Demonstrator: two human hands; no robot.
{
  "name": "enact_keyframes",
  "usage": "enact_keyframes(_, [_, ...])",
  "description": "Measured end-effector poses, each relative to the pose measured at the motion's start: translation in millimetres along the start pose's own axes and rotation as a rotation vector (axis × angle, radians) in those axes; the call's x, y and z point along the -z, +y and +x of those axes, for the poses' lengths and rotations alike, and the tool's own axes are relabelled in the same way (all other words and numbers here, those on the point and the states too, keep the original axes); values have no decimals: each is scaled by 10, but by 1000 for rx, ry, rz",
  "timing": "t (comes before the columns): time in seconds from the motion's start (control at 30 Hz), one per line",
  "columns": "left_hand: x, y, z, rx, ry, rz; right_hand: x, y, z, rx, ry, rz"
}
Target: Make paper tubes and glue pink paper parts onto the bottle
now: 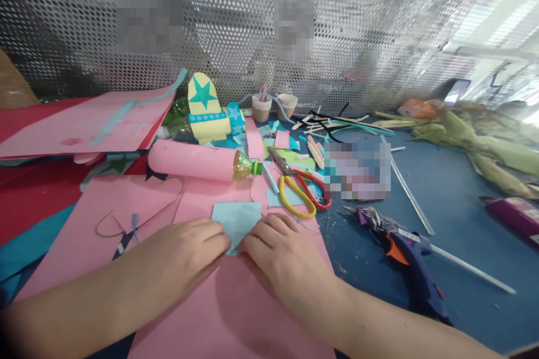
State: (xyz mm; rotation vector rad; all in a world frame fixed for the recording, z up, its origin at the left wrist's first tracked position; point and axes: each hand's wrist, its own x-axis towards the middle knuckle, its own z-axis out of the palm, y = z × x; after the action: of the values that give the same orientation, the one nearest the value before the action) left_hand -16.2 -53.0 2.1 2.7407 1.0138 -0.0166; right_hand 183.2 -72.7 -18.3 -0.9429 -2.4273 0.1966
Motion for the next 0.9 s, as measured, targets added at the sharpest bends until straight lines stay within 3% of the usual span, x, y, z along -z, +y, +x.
enact_keyframes(0.37, [-61, 20, -26, -58, 49, 136, -29, -27, 13, -54, 17, 55])
enact_keyframes(0.63, [-7, -71, -22, -50, 39, -38, -5, -22, 18, -121, 5, 107])
enact_keyframes(0.9, [47, -96, 1, -48, 63, -123, -25, -10, -16, -46, -23, -4])
